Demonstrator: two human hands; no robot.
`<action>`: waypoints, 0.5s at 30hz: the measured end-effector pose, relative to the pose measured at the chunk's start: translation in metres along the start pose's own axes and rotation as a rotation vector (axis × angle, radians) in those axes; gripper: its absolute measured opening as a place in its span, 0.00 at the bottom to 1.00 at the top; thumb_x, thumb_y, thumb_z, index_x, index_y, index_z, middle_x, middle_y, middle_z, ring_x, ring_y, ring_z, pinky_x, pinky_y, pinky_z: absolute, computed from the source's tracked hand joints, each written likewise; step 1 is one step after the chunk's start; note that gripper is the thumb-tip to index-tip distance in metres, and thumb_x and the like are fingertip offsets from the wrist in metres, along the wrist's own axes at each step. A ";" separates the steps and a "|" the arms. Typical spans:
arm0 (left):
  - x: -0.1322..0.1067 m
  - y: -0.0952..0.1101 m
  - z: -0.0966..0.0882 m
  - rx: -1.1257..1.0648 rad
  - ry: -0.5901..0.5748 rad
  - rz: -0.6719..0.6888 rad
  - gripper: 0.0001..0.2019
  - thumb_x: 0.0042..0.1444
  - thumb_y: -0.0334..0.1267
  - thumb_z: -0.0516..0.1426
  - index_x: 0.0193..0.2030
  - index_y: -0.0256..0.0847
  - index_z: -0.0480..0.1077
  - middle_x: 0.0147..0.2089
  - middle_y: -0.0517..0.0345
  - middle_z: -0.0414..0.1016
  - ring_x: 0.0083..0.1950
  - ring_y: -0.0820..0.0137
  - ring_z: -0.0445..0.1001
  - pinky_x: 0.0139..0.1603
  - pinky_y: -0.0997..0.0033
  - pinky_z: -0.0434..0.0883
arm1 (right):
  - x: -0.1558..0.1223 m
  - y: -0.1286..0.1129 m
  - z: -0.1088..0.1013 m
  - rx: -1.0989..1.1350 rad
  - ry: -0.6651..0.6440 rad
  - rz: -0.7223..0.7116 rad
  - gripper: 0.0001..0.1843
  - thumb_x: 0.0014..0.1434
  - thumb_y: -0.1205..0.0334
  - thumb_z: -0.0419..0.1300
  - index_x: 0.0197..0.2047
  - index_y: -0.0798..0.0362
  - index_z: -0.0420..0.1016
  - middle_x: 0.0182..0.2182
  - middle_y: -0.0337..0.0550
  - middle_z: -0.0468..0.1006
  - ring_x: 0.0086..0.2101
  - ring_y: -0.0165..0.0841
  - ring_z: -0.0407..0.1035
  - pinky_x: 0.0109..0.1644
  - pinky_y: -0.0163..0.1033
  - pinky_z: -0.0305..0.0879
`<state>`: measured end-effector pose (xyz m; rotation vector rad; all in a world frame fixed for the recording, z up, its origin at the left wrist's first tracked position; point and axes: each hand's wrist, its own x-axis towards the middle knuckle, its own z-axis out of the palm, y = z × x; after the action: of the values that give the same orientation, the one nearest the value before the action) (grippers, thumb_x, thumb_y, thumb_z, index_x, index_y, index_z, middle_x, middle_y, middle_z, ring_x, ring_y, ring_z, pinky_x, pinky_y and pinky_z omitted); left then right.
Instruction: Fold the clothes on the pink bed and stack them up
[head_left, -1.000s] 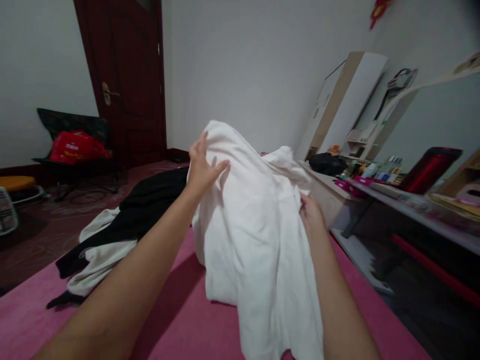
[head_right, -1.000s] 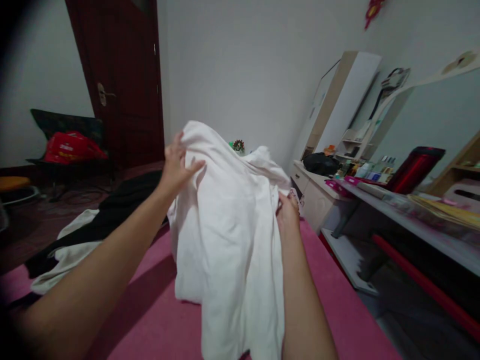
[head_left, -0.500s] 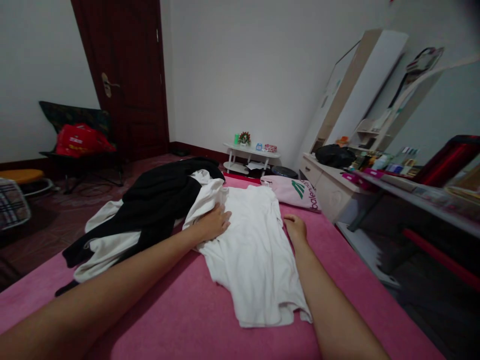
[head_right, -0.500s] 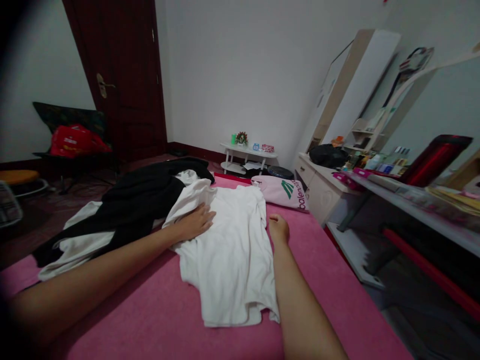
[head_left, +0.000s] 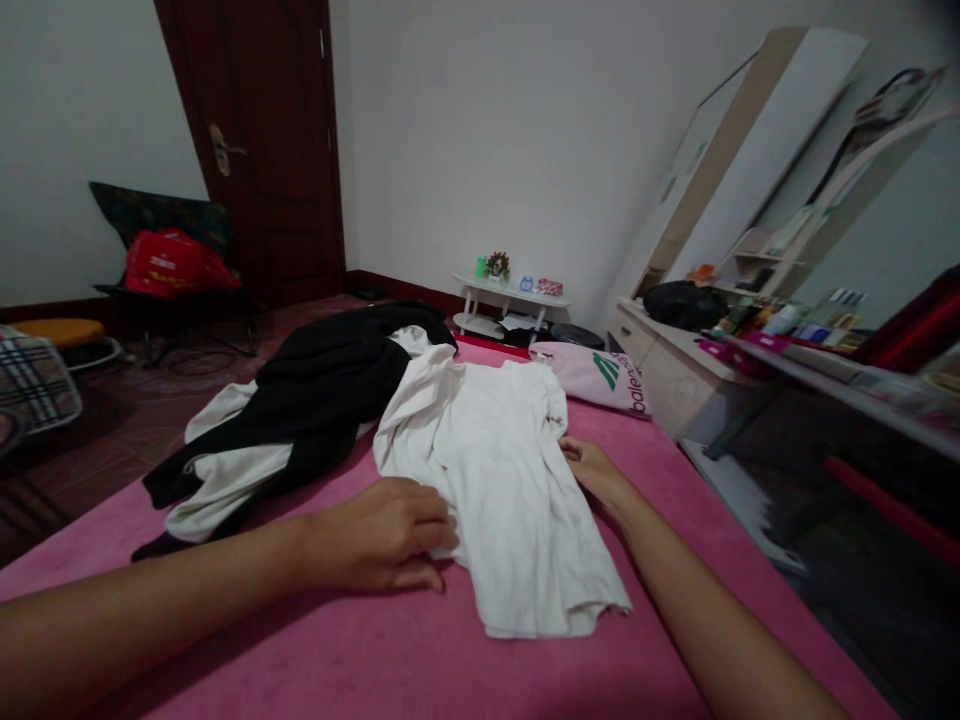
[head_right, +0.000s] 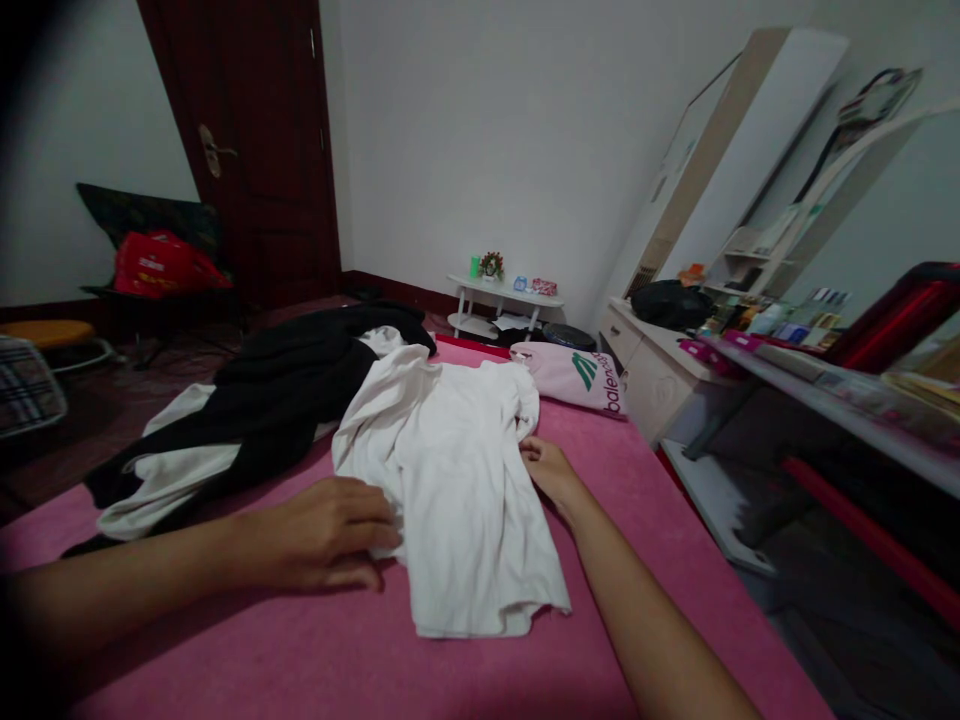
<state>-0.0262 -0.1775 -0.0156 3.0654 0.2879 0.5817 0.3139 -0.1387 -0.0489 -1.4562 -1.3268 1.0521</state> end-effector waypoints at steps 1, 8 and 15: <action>0.000 0.003 0.001 -0.001 -0.029 -0.003 0.15 0.62 0.49 0.54 0.47 0.41 0.70 0.39 0.52 0.74 0.39 0.66 0.72 0.39 0.69 0.67 | -0.002 -0.002 0.005 0.033 -0.018 0.033 0.15 0.40 0.59 0.67 0.33 0.56 0.75 0.29 0.42 0.79 0.31 0.34 0.72 0.35 0.36 0.67; 0.000 0.002 0.006 -0.002 -0.111 -0.120 0.12 0.63 0.36 0.53 0.53 0.45 0.67 0.47 0.53 0.71 0.43 0.66 0.72 0.41 0.69 0.67 | 0.007 -0.016 -0.022 -0.066 0.098 0.105 0.10 0.44 0.59 0.64 0.21 0.55 0.69 0.13 0.36 0.69 0.13 0.23 0.59 0.16 0.28 0.52; 0.006 0.006 0.011 0.003 -0.130 -0.172 0.11 0.60 0.33 0.53 0.49 0.43 0.68 0.45 0.55 0.71 0.41 0.67 0.70 0.38 0.69 0.66 | 0.026 -0.025 -0.048 -0.229 0.216 0.201 0.11 0.50 0.65 0.61 0.19 0.54 0.66 0.13 0.39 0.70 0.13 0.25 0.62 0.16 0.28 0.57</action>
<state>-0.0153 -0.1815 -0.0236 3.0212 0.5427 0.3737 0.3557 -0.1151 -0.0133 -1.8501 -1.1934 0.8588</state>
